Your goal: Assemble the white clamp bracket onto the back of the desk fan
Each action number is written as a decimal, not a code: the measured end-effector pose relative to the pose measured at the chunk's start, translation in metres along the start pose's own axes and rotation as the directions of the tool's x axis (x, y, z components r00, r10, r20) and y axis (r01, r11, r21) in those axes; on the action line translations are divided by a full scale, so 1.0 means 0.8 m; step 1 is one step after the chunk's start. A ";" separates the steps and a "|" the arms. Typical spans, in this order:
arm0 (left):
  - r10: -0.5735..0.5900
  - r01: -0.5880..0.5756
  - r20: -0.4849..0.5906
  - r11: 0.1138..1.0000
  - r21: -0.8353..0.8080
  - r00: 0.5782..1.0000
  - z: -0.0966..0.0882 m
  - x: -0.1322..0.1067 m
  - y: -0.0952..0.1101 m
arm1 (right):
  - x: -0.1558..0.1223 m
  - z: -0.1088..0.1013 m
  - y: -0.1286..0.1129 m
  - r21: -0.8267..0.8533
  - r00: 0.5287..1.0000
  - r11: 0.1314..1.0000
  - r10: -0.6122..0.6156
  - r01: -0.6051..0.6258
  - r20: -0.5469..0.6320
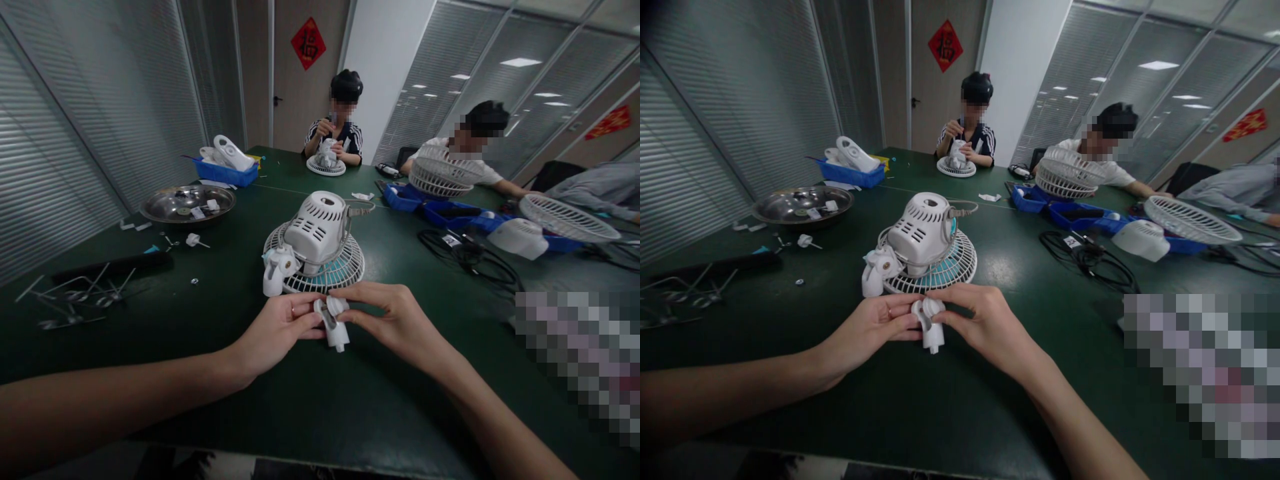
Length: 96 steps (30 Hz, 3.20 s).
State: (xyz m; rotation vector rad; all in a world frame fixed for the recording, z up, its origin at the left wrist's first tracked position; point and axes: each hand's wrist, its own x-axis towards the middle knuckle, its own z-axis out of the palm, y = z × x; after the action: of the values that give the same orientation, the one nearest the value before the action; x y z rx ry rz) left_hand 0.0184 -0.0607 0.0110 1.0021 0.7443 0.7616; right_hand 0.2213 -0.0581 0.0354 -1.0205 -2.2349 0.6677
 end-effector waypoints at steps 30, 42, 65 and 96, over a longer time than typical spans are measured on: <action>0.280 -0.387 0.381 -0.036 0.921 0.881 -0.002 -0.030 -0.018 | -0.024 -0.051 0.058 -0.570 0.924 0.764 0.382 -0.304 0.020; 0.258 -0.398 0.481 -0.314 0.862 0.838 -0.004 -0.037 -0.018 | -0.001 -0.015 -0.005 -0.355 0.993 0.935 0.047 -0.005 0.110; 0.494 0.127 -0.200 0.178 0.976 0.846 -0.055 0.004 0.036 | 0.003 0.027 -0.004 -0.580 0.952 0.767 -0.133 0.274 0.275; 0.575 0.084 -0.064 -0.007 0.996 0.816 -0.068 0.012 0.048 | -0.019 -0.038 0.044 -0.672 0.925 0.721 0.351 -0.167 0.147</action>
State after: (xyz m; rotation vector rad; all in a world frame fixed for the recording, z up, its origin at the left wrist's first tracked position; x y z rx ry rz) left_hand -0.0297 -0.0156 0.0256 2.4380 1.7149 0.7545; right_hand 0.2674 -0.0436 0.0297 -1.7016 -2.6629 0.1022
